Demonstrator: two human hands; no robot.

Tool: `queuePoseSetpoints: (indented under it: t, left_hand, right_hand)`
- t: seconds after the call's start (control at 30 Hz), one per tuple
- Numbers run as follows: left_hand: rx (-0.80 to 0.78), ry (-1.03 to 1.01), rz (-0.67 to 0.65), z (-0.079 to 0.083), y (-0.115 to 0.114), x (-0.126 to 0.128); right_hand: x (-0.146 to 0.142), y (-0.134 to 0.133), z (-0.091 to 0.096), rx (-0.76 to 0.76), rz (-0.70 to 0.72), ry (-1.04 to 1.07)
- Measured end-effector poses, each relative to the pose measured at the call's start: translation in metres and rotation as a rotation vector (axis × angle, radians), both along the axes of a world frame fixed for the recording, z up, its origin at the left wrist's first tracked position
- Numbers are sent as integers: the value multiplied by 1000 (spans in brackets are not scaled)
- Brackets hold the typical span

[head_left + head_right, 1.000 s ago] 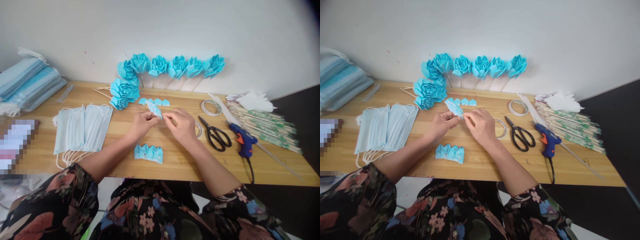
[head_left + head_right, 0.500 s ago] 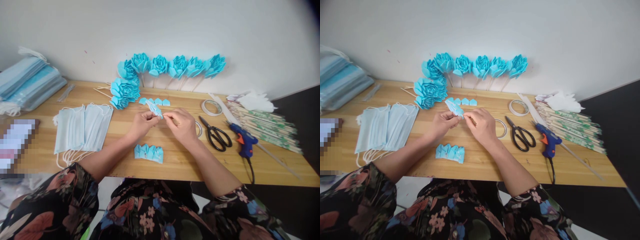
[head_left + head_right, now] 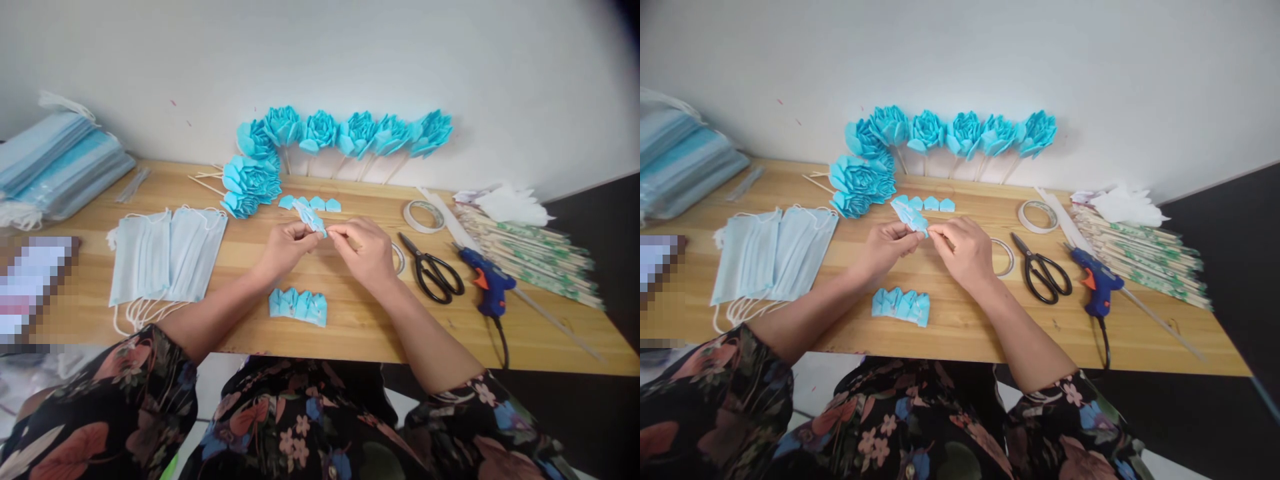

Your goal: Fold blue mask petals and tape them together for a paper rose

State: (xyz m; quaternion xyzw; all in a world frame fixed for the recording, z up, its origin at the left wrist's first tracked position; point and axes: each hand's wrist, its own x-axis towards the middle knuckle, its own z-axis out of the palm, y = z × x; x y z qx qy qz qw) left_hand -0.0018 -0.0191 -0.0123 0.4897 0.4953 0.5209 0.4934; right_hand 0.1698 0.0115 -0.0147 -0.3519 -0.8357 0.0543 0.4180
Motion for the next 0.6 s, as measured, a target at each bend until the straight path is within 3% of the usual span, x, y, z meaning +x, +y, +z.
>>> queuePoseSetpoints:
  t: [0.3,0.6]
  left_hand:
    - [8,-1,-5,-2,1,0]
    - [4,-2,-10,-1,1,1]
  right_hand:
    - [0,-1,2,4,9,-7]
    - [-3,-4,4,-106,-33,84]
